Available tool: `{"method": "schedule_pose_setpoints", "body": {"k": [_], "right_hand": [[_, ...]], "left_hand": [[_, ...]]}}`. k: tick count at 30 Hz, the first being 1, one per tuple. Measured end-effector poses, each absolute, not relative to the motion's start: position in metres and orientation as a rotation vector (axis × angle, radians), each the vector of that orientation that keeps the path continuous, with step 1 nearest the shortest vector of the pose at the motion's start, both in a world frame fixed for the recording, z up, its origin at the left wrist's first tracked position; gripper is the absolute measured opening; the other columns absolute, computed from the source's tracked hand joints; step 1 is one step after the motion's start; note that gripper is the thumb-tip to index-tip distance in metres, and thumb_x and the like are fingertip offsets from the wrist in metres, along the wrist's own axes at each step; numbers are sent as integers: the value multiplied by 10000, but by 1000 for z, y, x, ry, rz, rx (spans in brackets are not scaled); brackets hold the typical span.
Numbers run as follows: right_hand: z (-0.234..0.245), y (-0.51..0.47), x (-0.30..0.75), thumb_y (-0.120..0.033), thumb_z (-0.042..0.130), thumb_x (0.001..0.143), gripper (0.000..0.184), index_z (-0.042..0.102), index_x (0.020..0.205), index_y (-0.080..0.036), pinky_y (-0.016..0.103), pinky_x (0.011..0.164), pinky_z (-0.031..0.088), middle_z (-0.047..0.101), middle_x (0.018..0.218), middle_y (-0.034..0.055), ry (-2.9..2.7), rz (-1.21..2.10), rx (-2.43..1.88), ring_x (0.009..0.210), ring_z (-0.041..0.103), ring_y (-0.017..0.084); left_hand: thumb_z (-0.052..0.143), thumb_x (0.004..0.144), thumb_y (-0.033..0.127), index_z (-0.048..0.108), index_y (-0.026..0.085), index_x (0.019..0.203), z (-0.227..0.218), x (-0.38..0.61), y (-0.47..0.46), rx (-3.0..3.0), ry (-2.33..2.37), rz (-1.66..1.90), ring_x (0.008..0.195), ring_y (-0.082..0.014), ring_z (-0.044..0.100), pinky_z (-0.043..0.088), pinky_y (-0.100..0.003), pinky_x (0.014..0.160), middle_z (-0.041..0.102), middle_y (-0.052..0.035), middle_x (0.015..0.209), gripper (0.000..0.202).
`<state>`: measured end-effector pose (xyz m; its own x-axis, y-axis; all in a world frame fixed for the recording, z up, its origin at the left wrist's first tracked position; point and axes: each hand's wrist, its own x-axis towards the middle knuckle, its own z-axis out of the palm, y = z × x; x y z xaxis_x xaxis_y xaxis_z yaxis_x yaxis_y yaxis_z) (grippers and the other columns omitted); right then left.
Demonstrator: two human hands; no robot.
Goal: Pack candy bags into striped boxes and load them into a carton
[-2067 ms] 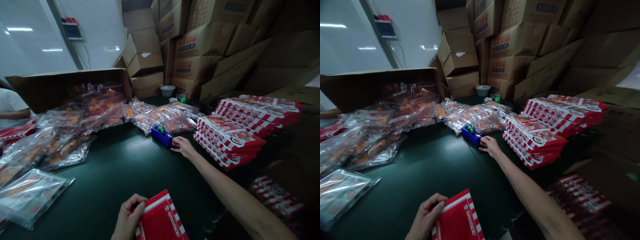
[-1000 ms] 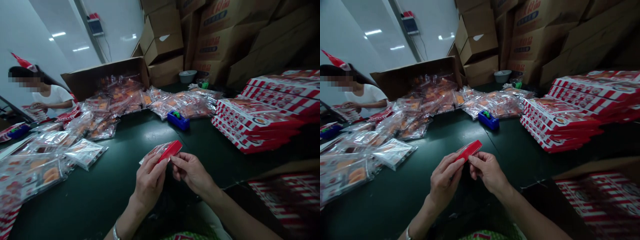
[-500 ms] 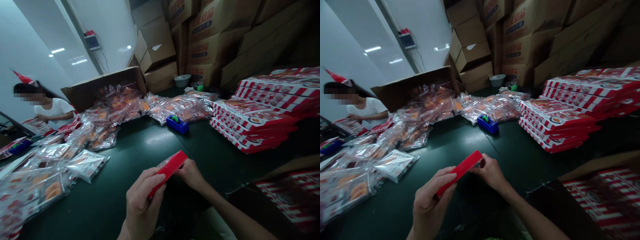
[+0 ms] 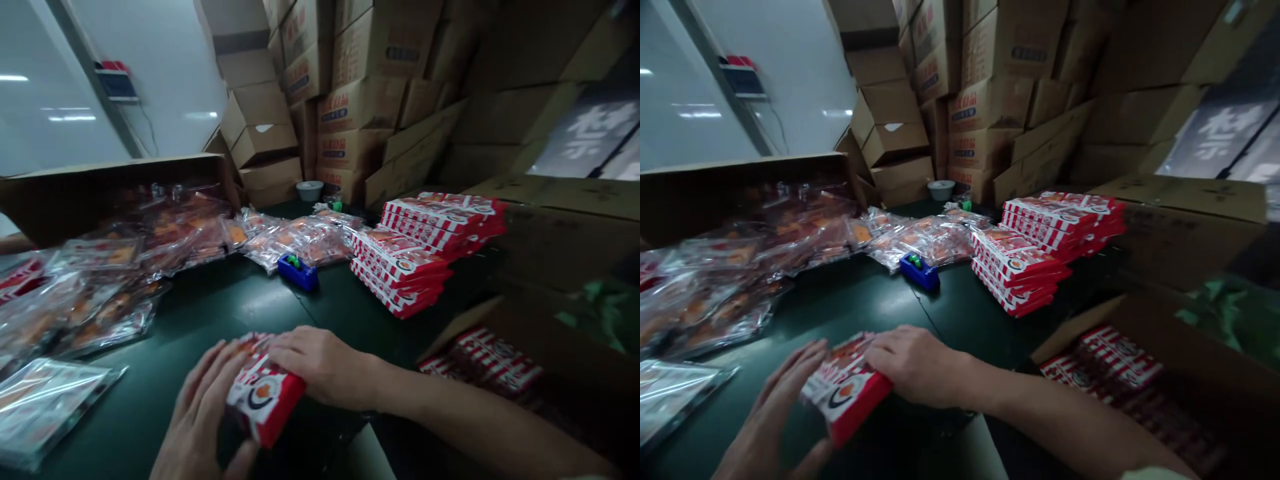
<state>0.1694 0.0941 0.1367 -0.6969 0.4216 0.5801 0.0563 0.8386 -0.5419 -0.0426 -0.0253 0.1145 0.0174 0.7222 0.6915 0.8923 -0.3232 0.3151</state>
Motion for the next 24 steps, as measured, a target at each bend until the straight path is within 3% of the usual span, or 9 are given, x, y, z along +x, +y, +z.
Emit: {"method": "schedule_pose_setpoints", "body": {"k": [3,7,8,10,13,15,18,20,24], "right_hand": [[118,104,202,-177,522,928,292,608,1206,-151,495,1028,428,655,1235,163,-2404,79,-170,1176,591,287],[84,116,219,-156,502,942,380,524,1321,-131,496,1111,332,623,1290,153,-2401,-166,-85,1317,465,260],[76,118,218,-157,495,944,408,500,1351,-135,492,1131,306,613,1309,142,-2420,-179,-44,1332,448,252],[59,119,212,-138,459,942,488,427,1426,-186,495,1146,281,596,1339,105,-2444,-193,23,1341,439,239],[42,111,210,-159,480,887,627,347,1484,-296,581,1066,325,552,1379,116,-2445,-248,-148,1348,419,310],[39,96,215,-322,601,818,712,354,1484,-294,658,1000,325,466,1441,178,-2465,-245,-367,1369,345,407],[51,72,217,-623,766,579,1079,332,1489,-237,715,992,287,309,1524,223,-2578,-169,-614,1381,230,502],[70,73,215,-629,817,496,1189,311,1489,-216,742,955,294,278,1519,261,-2558,-198,-847,1359,225,536],[132,120,253,-535,815,566,1070,344,1471,-214,702,964,306,277,1512,249,-2389,-365,-1198,1343,261,506]], "left_hand": [[671,783,275,466,269,1387,96,-56,-26,-1959,-2011,-1364,1350,-342,433,429,-549,1057,494,-103,1451,638],[452,939,456,466,256,1355,76,-41,-17,-1597,-2513,-2705,1040,-295,679,572,-479,826,673,-150,1211,462],[452,928,504,532,231,1283,73,-36,-10,-1465,-2557,-3022,973,-294,697,577,-469,796,697,-162,1154,455],[650,818,449,619,152,1110,70,-28,4,-989,-2462,-3409,876,-275,712,576,-424,794,729,-155,1039,417],[814,643,267,610,132,1037,67,-24,18,-724,-2257,-3514,806,-245,713,573,-386,802,741,-121,965,464],[830,612,228,581,147,1045,65,-21,24,-706,-2248,-3491,773,-232,713,580,-376,765,744,-98,939,506],[840,604,214,558,154,1045,66,-5,40,-745,-2335,-3466,732,-220,712,582,-355,708,744,-77,902,527],[839,611,210,564,158,1051,77,15,63,-923,-2309,-3520,741,-207,710,573,-328,703,741,-66,922,521],[792,674,182,595,158,1034,135,82,132,-1612,-1929,-3767,777,-182,689,549,-298,719,721,-47,945,411]]}}
